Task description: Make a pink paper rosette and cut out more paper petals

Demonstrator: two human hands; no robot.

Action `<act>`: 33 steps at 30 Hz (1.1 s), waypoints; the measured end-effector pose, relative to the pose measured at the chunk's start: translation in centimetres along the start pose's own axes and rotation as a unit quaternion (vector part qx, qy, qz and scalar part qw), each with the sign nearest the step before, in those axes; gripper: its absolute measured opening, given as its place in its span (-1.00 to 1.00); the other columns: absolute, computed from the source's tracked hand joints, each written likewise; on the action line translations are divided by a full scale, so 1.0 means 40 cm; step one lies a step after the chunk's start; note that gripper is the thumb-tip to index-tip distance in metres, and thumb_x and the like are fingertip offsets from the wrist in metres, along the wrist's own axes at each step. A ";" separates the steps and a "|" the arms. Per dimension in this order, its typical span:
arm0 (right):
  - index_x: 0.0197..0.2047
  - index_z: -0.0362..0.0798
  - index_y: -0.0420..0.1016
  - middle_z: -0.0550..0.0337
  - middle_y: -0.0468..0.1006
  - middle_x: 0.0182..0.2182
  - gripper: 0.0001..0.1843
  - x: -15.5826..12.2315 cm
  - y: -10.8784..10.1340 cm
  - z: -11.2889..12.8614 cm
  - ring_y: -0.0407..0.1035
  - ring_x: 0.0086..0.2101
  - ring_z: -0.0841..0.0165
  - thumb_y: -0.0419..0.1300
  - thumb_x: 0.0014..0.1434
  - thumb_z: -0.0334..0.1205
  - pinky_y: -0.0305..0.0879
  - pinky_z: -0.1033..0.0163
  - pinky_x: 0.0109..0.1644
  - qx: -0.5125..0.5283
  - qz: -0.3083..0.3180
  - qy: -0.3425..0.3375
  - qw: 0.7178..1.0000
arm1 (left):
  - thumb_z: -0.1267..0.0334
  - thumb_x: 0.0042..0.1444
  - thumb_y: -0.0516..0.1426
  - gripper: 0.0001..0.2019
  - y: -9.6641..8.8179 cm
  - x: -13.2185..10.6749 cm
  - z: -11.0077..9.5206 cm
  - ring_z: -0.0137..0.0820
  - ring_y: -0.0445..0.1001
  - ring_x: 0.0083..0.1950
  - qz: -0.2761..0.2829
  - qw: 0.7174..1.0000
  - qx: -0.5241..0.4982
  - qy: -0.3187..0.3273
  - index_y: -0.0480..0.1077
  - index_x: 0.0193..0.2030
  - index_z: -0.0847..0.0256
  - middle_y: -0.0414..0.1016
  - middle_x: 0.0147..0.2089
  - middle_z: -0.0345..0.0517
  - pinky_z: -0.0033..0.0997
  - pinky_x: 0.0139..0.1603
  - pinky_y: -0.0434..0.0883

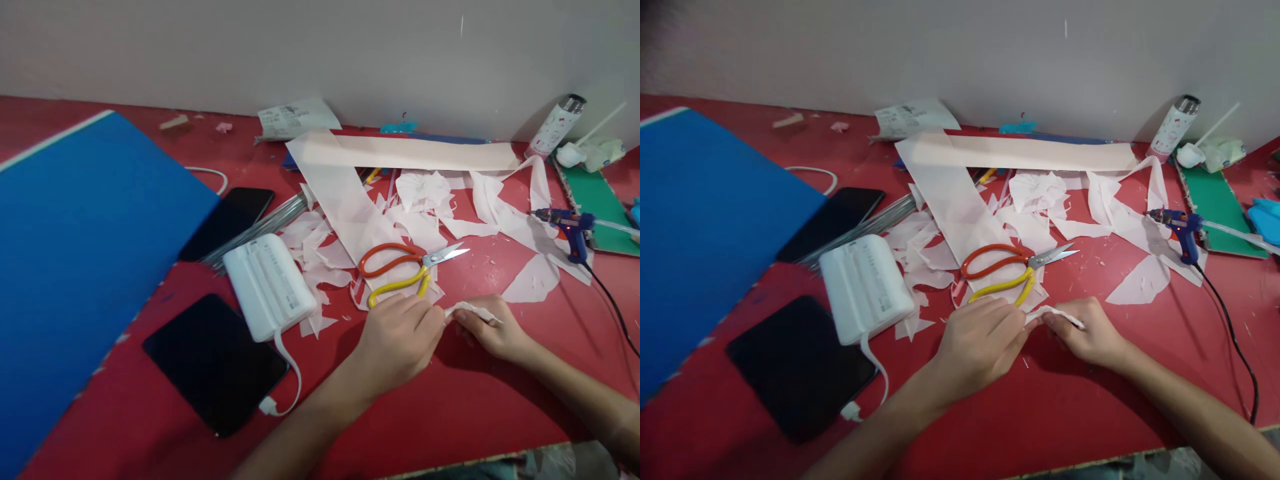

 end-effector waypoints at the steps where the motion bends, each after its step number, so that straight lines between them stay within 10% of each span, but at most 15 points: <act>1: -0.63 -0.06 0.15 0.30 0.22 -0.71 -0.53 -0.002 -0.001 0.004 0.09 -0.65 0.52 -0.06 0.28 -0.09 0.02 0.36 -0.56 -0.007 -0.013 -0.009 1.000 | 0.43 0.19 0.02 -0.68 -0.004 0.000 -0.004 -0.46 0.14 -0.57 -0.007 1.000 0.014 0.005 0.16 -0.59 0.19 0.18 -0.63 -0.27 -0.37 -0.50 0.08; 12: -0.44 -0.09 0.42 0.22 0.39 -0.60 -0.63 -0.003 0.006 0.014 0.25 -0.56 0.46 -0.01 0.26 -0.07 0.20 0.34 -0.46 -0.009 -0.014 -0.053 0.998 | 0.38 0.19 -0.01 -0.69 0.009 -0.001 0.045 -0.51 0.12 -0.58 0.024 0.976 -0.194 -0.095 0.06 -0.58 0.18 0.12 -0.64 -0.31 -0.44 -0.54 0.08; 33: -0.62 -0.07 0.22 0.27 0.28 -0.69 -0.48 -0.008 0.013 -0.007 0.14 -0.63 0.50 -0.07 0.27 0.06 0.05 0.36 -0.54 -0.001 -0.007 -0.008 1.000 | 0.27 0.25 -0.03 -0.64 0.003 0.002 0.031 -0.46 0.16 -0.57 0.020 0.997 -0.071 -0.018 0.18 -0.60 0.19 0.21 -0.63 -0.25 -0.38 -0.54 0.08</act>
Point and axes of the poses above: each hand's wrist, its own x-axis towards the middle knuckle, its own y-axis out of the palm, z = x × y, the point moved 7 cm from there along x, towards the middle knuckle
